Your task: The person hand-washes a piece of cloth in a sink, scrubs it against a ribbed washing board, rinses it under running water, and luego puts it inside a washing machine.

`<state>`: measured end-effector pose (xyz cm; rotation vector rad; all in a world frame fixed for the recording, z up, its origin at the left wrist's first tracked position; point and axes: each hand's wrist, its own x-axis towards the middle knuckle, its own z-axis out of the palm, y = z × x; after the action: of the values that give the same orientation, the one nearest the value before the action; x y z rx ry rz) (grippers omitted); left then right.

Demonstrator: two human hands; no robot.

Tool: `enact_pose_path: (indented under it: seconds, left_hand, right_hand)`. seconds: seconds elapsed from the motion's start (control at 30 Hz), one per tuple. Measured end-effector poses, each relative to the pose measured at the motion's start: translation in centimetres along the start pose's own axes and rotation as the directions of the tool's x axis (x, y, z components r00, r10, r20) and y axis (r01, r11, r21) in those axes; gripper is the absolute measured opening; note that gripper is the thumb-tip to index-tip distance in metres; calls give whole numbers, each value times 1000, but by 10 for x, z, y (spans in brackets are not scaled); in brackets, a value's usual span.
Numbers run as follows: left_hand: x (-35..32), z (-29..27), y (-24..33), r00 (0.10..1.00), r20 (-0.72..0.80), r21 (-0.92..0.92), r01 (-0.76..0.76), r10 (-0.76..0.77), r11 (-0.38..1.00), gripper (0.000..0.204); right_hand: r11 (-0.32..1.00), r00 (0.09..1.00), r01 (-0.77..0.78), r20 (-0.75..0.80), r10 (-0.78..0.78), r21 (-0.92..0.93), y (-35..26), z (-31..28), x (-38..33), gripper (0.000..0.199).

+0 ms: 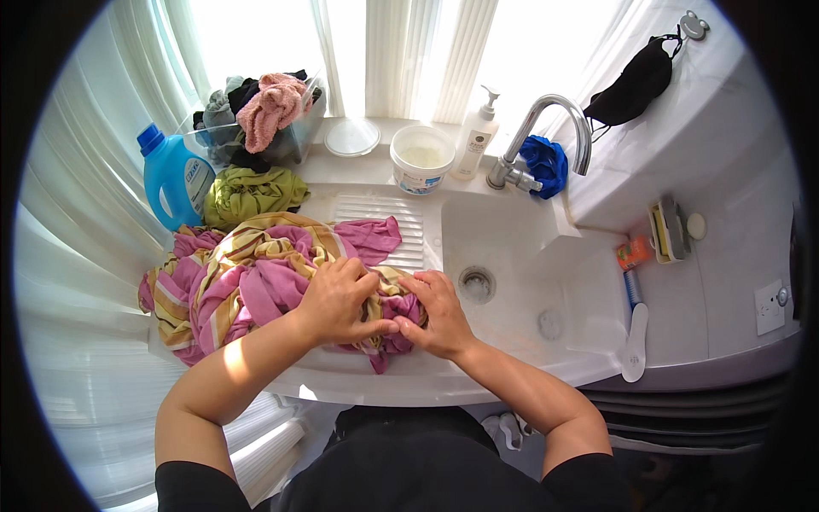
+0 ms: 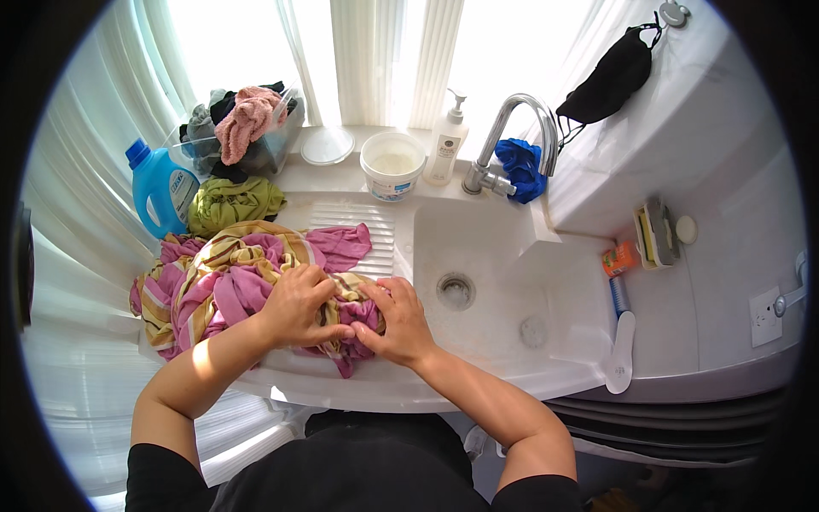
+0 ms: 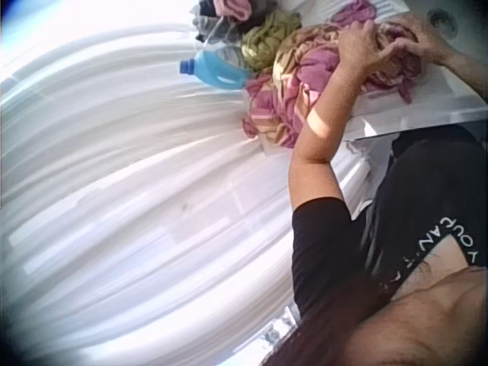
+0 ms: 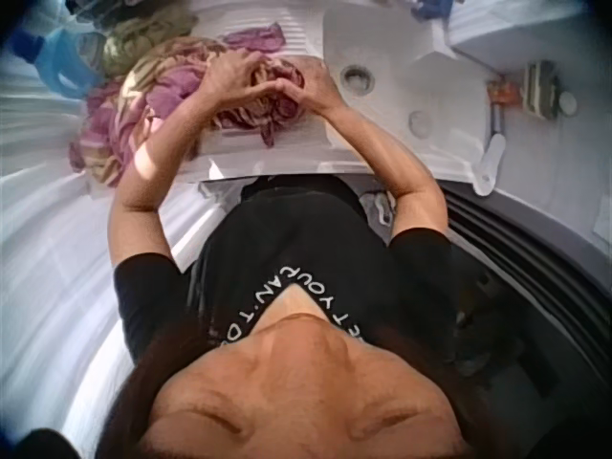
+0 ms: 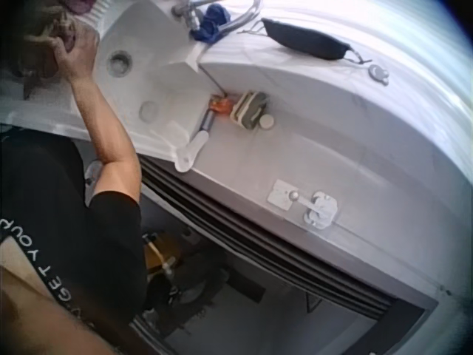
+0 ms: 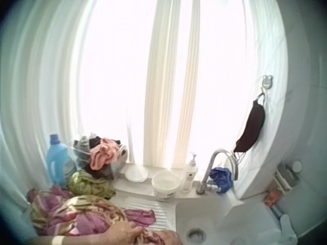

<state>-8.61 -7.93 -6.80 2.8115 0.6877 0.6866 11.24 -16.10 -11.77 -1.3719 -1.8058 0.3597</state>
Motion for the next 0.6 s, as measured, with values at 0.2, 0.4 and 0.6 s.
enact_pose_path:
  seconds: [0.2, 0.4, 0.6]
  left_hand:
    - [-8, 55, -14, 890, -375, -62, 255, -259, 965, 37]
    - [69, 71, -84, 668, -71, 139, 742, -741, 655, 55]
    - [-31, 16, 30, 984, -109, 53, 149, -142, 987, 71]
  right_hand:
    - [994, 971, -58, -238, 34, -97, 25, 56, 10, 24]
    - [815, 830, -556, -60, 554, -165, 54, 51, 103, 47]
    - [979, 997, -10, 73, 25, -201, -7, 12, -23, 83]
